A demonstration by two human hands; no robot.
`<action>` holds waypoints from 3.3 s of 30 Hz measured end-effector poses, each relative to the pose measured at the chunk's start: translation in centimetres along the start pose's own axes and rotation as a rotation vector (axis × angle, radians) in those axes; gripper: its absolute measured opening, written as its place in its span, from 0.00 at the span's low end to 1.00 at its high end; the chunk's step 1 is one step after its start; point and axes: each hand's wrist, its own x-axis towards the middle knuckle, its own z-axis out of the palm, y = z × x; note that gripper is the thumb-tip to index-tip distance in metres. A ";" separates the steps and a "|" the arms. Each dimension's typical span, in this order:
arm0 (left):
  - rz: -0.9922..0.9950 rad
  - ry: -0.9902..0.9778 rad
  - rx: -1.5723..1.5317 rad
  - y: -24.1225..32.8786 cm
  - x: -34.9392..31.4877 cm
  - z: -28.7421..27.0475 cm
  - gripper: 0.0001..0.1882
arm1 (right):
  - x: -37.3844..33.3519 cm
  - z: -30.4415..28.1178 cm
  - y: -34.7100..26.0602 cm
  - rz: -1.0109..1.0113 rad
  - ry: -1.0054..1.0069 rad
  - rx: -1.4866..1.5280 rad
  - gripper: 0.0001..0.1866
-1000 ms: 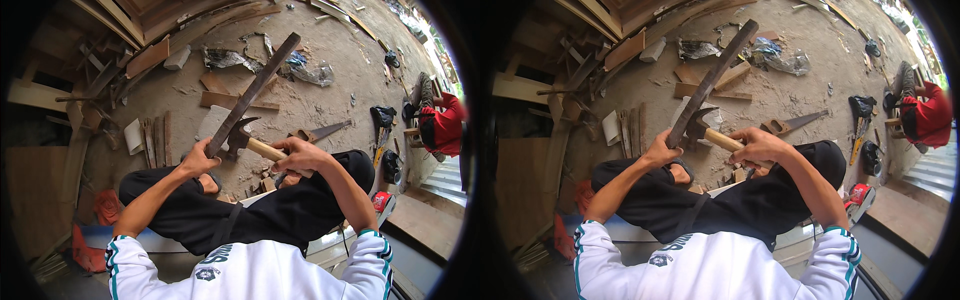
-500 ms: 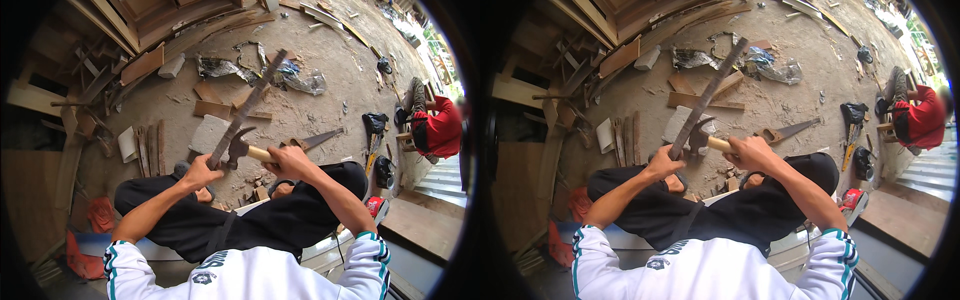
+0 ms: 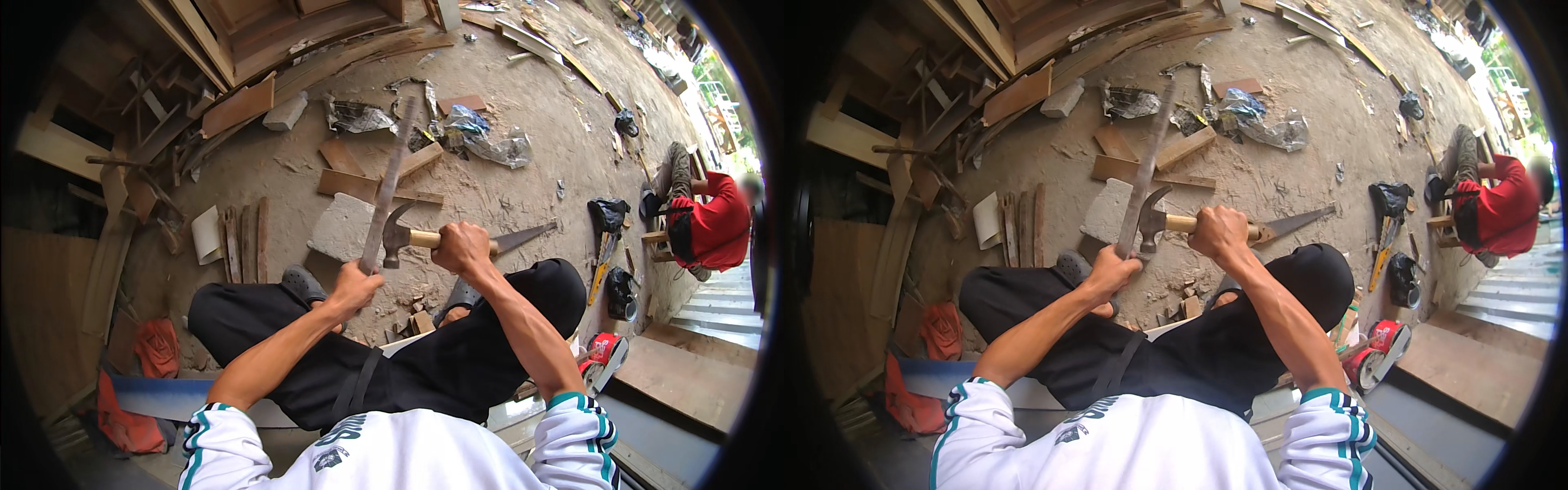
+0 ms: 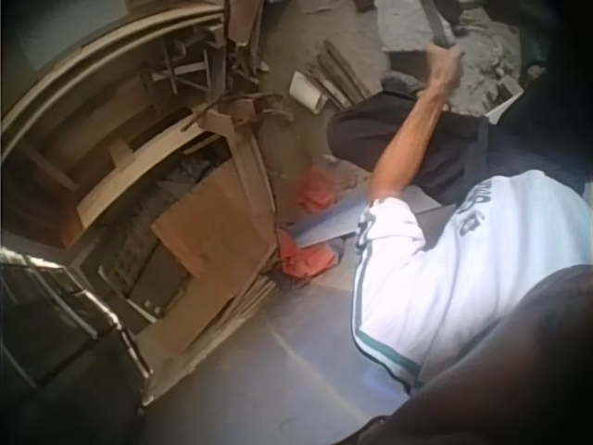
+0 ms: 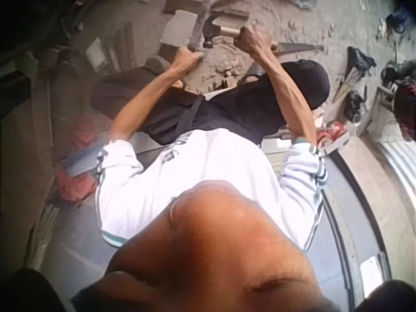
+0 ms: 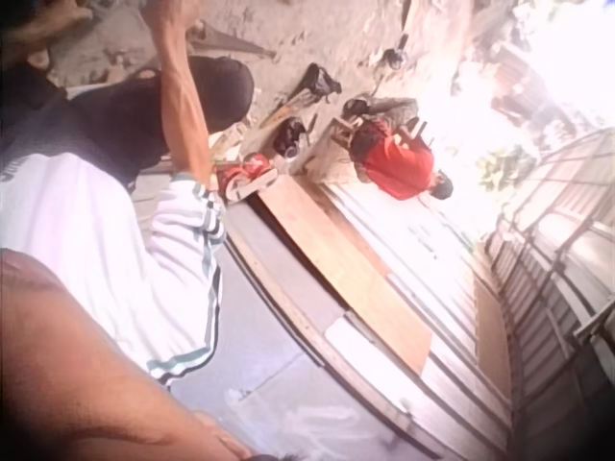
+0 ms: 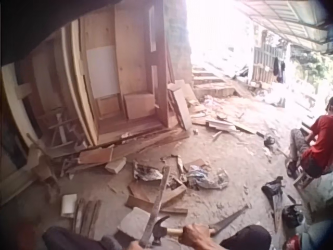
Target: The person sits on the floor and uses a hammer to repeatedly strike a long metal bar placed on a concrete block. They adjust the bar's position several times and continue hammering along its length.
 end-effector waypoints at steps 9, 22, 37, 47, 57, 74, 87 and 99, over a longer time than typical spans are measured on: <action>0.244 0.190 -0.022 3.3 1.5 -2.3 0.08 | 2.2 0.1 1.9 0.145 0.282 0.108 0.10; 0.339 0.018 -0.031 8.7 0.9 2.7 0.16 | -2.8 -1.5 2.9 -0.230 0.535 -0.066 0.07; 0.332 -0.024 0.135 7.4 3.4 10.1 0.14 | -5.7 -4.2 10.0 -0.268 0.230 -0.315 0.09; 0.424 -0.141 0.196 8.9 13.4 20.0 0.09 | -7.8 -5.8 15.6 0.109 -0.172 -0.272 0.06; 0.187 -0.100 0.538 -2.1 27.1 30.2 0.07 | -8.2 -11.0 25.5 0.753 -0.013 -0.015 0.15; 0.540 -0.158 0.548 -1.4 21.7 24.6 0.27 | -4.9 -11.7 25.3 0.791 0.017 0.243 0.27; 0.623 0.390 1.233 -1.4 12.9 0.8 0.27 | -3.0 -9.7 21.5 0.502 0.136 0.805 0.15; 0.279 0.051 1.637 -6.2 8.1 -7.2 0.28 | -1.7 3.1 12.6 0.549 -0.312 1.314 0.15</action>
